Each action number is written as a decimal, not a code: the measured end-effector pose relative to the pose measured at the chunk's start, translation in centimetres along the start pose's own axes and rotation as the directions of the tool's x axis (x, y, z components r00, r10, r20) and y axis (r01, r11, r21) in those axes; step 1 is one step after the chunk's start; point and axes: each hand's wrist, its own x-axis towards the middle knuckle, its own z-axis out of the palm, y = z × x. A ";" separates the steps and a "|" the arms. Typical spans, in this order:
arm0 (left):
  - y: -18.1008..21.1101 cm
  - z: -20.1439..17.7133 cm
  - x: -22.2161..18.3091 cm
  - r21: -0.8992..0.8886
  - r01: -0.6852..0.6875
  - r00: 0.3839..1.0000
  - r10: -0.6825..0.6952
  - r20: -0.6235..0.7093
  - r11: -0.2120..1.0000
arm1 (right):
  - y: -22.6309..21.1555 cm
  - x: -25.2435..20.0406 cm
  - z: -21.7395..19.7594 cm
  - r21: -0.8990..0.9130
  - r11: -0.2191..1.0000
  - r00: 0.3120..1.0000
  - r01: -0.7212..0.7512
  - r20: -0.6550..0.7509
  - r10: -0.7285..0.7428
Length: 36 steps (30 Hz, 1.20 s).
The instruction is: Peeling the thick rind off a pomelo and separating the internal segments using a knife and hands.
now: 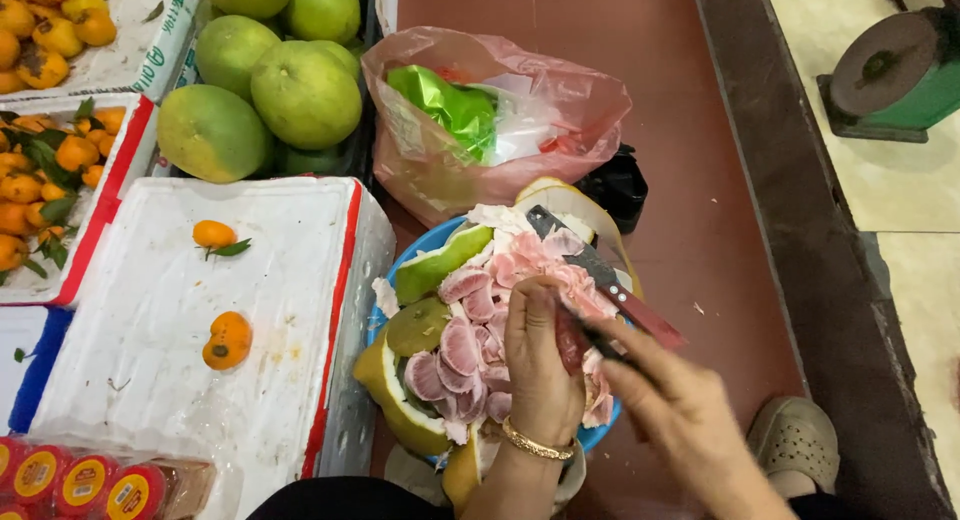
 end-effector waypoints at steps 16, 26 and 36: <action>1.9 0.7 -0.5 0.061 -0.204 0.942 0.179 0.286 0.977 | 2.1 -1.7 -0.8 0.234 0.958 0.948 0.164 0.231 -0.218; 1.6 -0.3 -0.7 0.380 -0.386 0.920 0.378 0.099 0.840 | 2.6 -2.1 0.5 0.073 0.995 0.980 0.065 0.182 -0.077; 1.4 -0.5 -1.5 0.326 -0.467 0.884 0.425 0.196 0.822 | -0.7 -2.0 1.7 0.180 0.965 0.974 0.192 0.083 -0.209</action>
